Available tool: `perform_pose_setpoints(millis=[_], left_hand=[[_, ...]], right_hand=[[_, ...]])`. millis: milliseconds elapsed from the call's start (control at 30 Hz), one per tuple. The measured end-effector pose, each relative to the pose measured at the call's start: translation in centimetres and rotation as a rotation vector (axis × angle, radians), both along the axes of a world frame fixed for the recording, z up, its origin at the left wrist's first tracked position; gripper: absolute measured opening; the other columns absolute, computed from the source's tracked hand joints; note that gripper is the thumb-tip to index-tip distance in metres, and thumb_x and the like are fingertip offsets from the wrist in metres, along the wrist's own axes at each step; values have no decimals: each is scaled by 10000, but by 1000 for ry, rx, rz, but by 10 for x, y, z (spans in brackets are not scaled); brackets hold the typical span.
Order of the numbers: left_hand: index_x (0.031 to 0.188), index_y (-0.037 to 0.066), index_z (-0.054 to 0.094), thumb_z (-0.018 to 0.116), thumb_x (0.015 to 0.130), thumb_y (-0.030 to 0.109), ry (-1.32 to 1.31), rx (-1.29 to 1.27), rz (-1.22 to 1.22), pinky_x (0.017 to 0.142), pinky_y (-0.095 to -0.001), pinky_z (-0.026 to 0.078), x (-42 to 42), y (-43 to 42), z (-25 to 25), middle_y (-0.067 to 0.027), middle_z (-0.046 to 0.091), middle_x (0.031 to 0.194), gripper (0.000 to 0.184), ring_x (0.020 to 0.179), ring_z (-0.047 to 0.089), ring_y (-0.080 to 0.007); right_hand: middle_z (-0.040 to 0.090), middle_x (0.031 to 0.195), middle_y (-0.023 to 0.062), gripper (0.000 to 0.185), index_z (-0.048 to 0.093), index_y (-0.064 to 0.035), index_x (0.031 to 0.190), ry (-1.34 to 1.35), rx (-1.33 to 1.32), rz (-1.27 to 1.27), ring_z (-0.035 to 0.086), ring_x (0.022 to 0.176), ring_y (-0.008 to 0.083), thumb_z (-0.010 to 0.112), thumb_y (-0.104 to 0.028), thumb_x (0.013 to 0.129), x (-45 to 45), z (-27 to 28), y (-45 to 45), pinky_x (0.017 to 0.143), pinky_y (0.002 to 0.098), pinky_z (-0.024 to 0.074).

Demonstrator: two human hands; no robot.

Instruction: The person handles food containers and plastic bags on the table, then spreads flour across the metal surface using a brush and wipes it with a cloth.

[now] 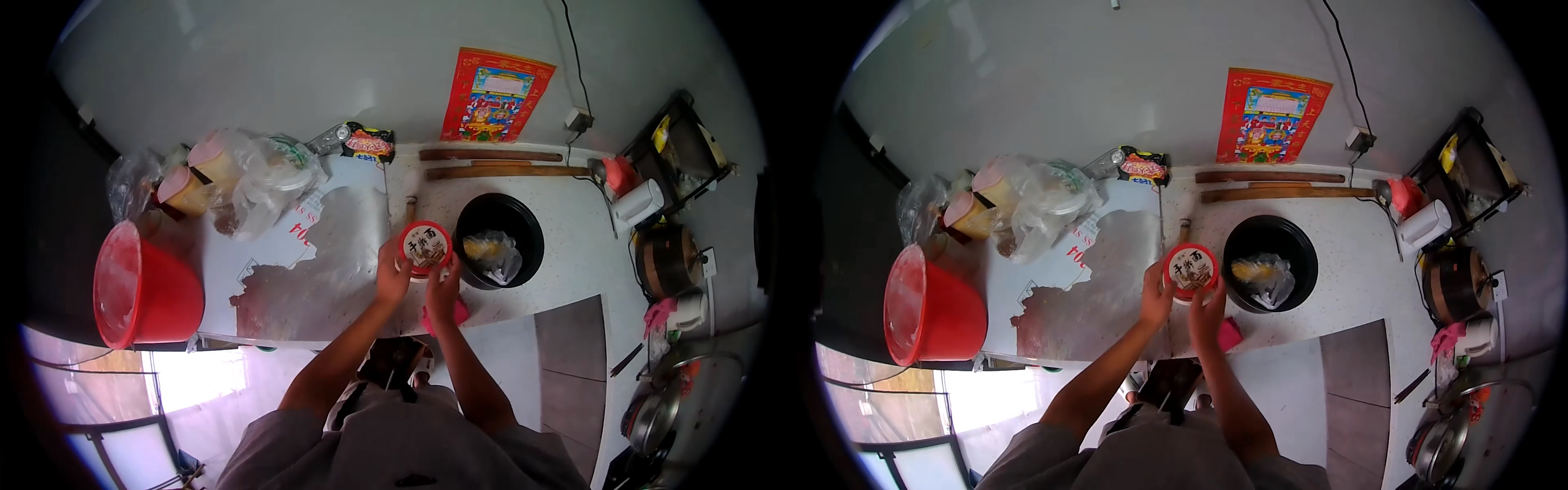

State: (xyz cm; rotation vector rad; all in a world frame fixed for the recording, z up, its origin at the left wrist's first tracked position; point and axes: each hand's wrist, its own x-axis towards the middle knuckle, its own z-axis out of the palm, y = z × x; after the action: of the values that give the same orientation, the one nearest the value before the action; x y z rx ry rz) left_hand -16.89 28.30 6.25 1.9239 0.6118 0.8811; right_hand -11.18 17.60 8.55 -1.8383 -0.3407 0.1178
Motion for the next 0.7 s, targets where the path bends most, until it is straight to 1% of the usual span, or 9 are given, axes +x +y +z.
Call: perform_pose_setpoints(millis=[100,167,200,333,400,500,600,700], left_hand=[[1367,83,478,607,800,113,301,-16,91,1084,-422,348,-5,1,-9,-229,389,1424,583,1275,423,-401],[1352,84,498,619,798,130,278,-76,48,1084,-412,355,-7,2,-20,-231,381,1432,569,1298,408,-397],[1345,85,508,624,797,138,267,-107,27,1084,-408,358,-8,2,-27,-232,377,1435,562,1310,400,-395],[1349,80,500,650,797,152,334,-97,-70,1074,-393,375,-9,4,-46,-226,384,1426,576,1307,415,-379],[1344,78,504,663,796,159,336,-102,-82,1067,-389,385,-8,5,-48,-223,389,1421,576,1298,427,-371],[1327,76,517,668,799,156,379,-83,-86,1059,-392,394,-8,7,-41,-215,396,1414,554,1296,428,-370],[1322,78,515,659,797,145,339,-108,-35,1053,-396,400,-12,8,-27,-209,393,1420,548,1294,428,-372],[1328,84,504,639,797,134,316,-86,-11,1053,-394,398,-22,10,-19,-201,391,1427,550,1296,425,-369]], right_hand=[[442,1350,293,577,389,89,1342,-154,-189,24,472,1224,417,571,-201,877,4,-31,-2,1047,467,368],[429,1358,308,604,394,104,1332,-246,-290,38,443,1244,445,585,-208,852,7,-46,-2,1066,479,343],[430,1351,306,592,394,95,1337,-245,-264,39,418,1263,446,580,-190,853,5,-47,-2,1066,480,343],[409,1353,299,592,389,61,1357,-175,-248,117,393,1276,439,590,-166,848,5,-53,-4,1074,479,328],[394,1356,278,594,375,52,1368,-121,-261,156,380,1273,432,591,-137,848,4,-62,-2,1083,478,305],[400,1355,311,590,420,17,1362,-160,-280,114,390,1275,458,606,-168,833,2,-60,-2,1077,485,326],[412,1348,301,572,449,12,1333,-315,-283,88,410,1251,457,612,-143,807,-2,-48,-1,1041,506,346],[422,1342,290,535,482,4,1285,-457,-324,135,433,1223,447,608,-114,778,-7,-23,1,1004,509,357]])
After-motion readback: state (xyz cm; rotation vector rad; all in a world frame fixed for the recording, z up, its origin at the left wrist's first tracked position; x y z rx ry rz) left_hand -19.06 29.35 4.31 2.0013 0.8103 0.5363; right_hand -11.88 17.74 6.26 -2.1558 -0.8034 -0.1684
